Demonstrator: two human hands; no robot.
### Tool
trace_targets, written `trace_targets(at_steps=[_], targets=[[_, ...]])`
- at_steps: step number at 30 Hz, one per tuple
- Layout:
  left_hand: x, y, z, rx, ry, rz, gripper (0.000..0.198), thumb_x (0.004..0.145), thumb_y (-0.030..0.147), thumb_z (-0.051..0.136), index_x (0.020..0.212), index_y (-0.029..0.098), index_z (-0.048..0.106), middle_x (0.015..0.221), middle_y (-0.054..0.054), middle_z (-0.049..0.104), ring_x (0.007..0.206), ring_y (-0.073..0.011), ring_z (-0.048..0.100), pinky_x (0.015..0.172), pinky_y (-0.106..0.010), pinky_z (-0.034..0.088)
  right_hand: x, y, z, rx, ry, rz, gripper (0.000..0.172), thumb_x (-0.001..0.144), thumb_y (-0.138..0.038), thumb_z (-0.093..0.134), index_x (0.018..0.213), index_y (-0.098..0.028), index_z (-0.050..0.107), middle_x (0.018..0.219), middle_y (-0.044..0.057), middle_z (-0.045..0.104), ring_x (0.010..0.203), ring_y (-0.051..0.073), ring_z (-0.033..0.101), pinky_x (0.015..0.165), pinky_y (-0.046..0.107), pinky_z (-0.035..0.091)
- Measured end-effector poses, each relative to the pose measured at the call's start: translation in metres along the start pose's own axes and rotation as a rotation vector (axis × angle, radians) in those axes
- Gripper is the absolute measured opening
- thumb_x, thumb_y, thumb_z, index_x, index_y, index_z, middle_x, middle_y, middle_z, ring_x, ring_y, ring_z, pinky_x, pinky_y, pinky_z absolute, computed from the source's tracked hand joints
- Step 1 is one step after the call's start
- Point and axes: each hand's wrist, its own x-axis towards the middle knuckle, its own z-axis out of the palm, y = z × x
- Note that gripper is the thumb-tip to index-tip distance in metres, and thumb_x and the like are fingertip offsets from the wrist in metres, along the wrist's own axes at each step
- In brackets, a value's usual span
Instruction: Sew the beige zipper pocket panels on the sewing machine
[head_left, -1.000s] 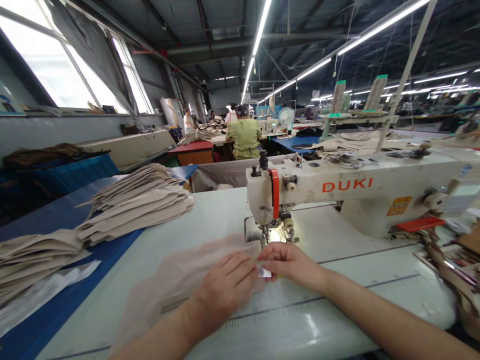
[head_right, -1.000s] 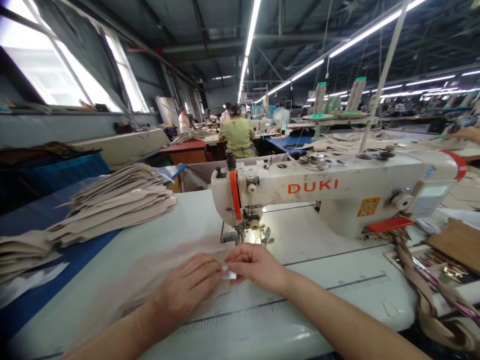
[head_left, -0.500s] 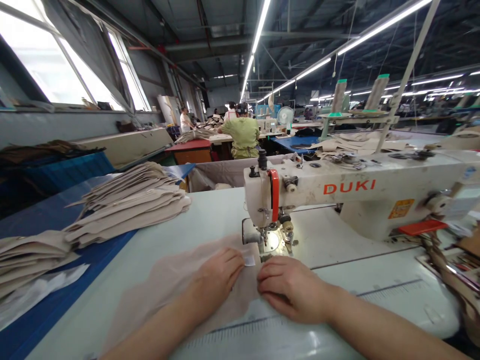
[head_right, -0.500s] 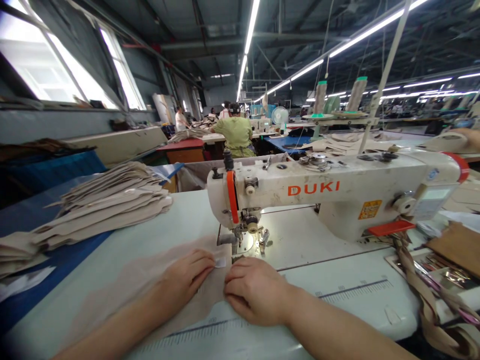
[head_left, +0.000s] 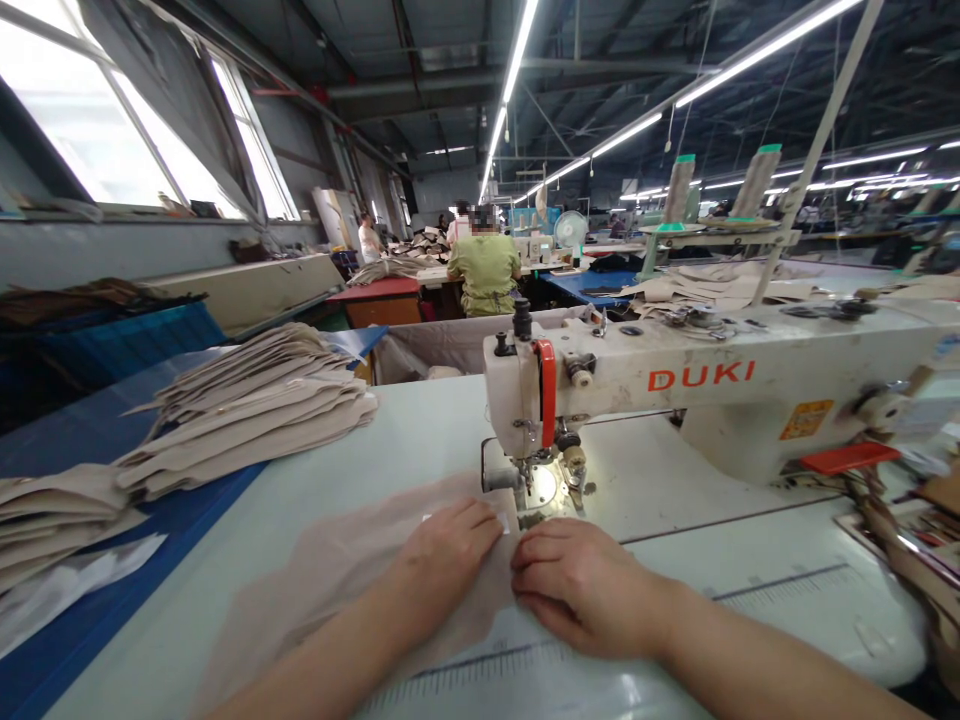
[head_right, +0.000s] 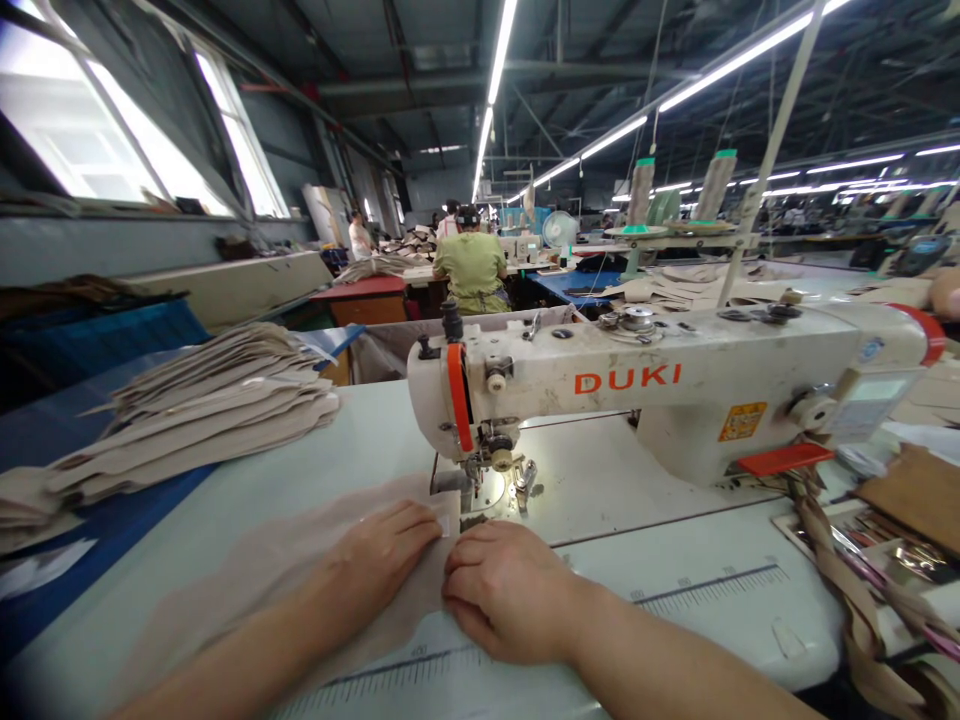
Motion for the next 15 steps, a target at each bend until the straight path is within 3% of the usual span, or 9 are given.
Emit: trace_targets(at_steps=[4, 10, 15], targets=[[0.000, 0.006, 0.002, -0.002, 0.065, 0.022, 0.024, 0.093, 0.004, 0.044, 0.083, 0.016, 0.062, 0.082, -0.004, 0.066, 0.075, -0.0200, 0.061, 0.070, -0.033, 0.055, 0.001, 0.000, -0.001, -0.027, -0.020, -0.002, 0.020, 0.092, -0.019, 0.049, 0.089, -0.016, 0.069, 0.088, 0.008, 0.070, 0.086, 0.020, 0.063, 0.088, 0.031, 0.049], [-0.003, 0.011, 0.011, -0.046, 0.055, -0.004, 0.020, 0.090, 0.003, 0.047, 0.085, 0.015, 0.062, 0.083, -0.006, 0.067, 0.076, -0.0221, 0.063, 0.071, -0.037, 0.058, -0.001, 0.000, -0.002, -0.062, -0.064, 0.005, 0.018, 0.093, -0.020, 0.051, 0.088, -0.016, 0.068, 0.088, 0.006, 0.070, 0.084, 0.019, 0.062, 0.085, 0.030, 0.048], [-0.002, 0.011, 0.007, -0.078, 0.142, -0.003, 0.026, 0.092, 0.001, 0.041, 0.091, 0.014, 0.063, 0.087, -0.006, 0.069, 0.080, -0.0209, 0.066, 0.074, -0.035, 0.059, -0.002, -0.001, -0.002, -0.086, -0.088, 0.012, 0.018, 0.093, -0.022, 0.052, 0.085, -0.017, 0.067, 0.087, 0.006, 0.069, 0.084, 0.019, 0.061, 0.082, 0.030, 0.047]])
